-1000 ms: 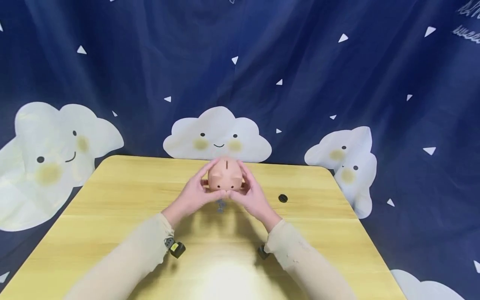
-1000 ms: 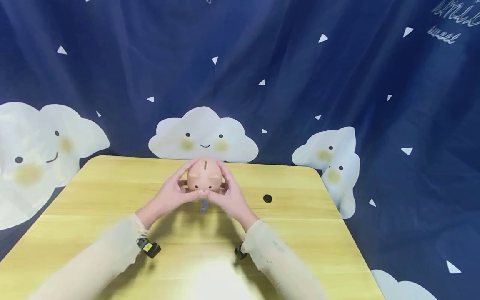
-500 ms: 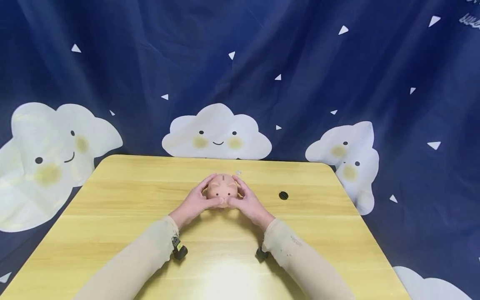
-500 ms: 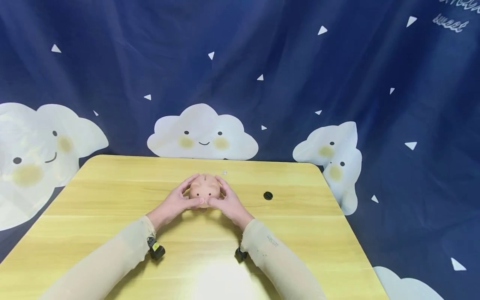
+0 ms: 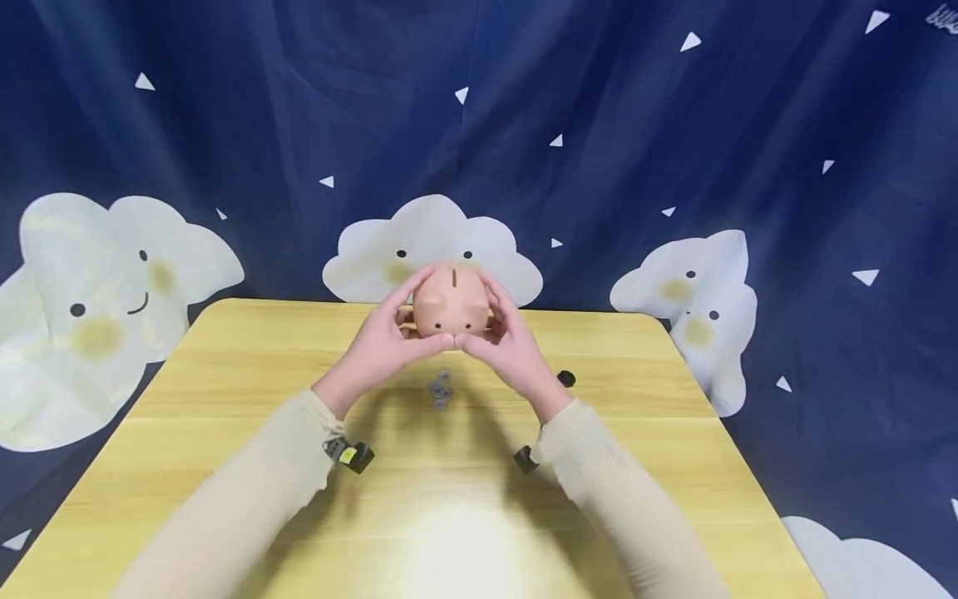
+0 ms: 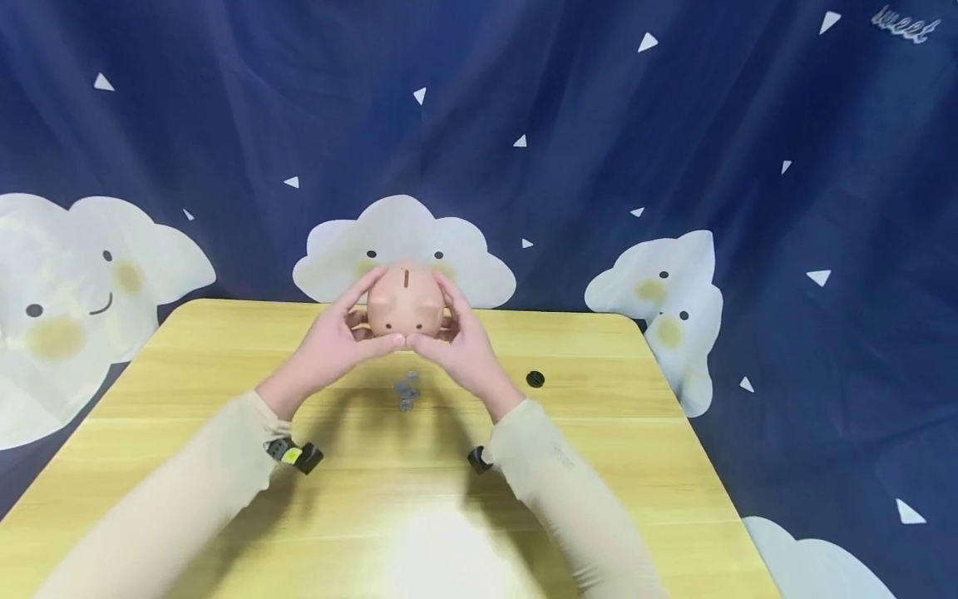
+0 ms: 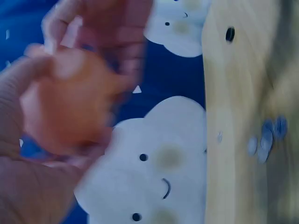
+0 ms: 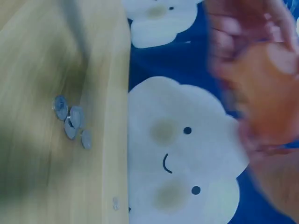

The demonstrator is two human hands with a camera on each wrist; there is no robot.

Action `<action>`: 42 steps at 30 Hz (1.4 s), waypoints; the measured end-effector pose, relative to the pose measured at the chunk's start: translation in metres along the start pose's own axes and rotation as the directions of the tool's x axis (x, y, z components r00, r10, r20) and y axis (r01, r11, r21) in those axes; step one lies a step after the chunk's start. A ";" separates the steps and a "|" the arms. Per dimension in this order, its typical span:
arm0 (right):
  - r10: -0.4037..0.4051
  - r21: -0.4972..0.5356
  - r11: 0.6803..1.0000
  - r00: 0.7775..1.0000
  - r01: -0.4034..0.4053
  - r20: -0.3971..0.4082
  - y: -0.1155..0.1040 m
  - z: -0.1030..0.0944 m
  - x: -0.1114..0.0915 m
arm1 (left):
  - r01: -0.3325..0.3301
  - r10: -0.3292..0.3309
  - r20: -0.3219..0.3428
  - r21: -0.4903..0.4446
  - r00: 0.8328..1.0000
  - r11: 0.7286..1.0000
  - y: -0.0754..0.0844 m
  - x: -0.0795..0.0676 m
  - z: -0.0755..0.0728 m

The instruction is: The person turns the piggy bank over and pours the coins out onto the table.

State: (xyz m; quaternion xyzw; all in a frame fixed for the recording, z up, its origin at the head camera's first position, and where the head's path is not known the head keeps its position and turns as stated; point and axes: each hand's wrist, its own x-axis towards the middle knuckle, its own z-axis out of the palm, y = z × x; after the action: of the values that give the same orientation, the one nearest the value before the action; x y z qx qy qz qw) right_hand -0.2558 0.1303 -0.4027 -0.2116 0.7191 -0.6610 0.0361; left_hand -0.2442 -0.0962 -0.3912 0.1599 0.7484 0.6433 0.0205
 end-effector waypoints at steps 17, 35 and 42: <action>0.307 -0.006 0.952 0.950 -0.307 0.051 0.090 0.012 -0.013 | 0.232 -0.224 0.069 -0.163 0.972 0.959 -0.099 -0.013 0.013; 0.362 0.026 0.932 0.932 -0.363 0.033 0.074 0.015 -0.007 | 0.288 -0.278 0.088 -0.139 0.957 0.948 -0.092 -0.008 0.006; 0.458 0.111 0.879 0.886 -0.464 0.079 0.032 0.010 -0.001 | 0.452 -0.427 0.163 -0.172 0.889 0.875 -0.044 0.001 -0.003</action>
State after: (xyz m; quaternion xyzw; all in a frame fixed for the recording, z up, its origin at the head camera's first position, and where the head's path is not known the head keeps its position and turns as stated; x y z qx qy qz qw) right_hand -0.2595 0.1223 -0.4356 -0.0485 0.7042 -0.6720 0.2239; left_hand -0.2555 -0.1039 -0.4330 0.0209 0.6923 0.6845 0.2276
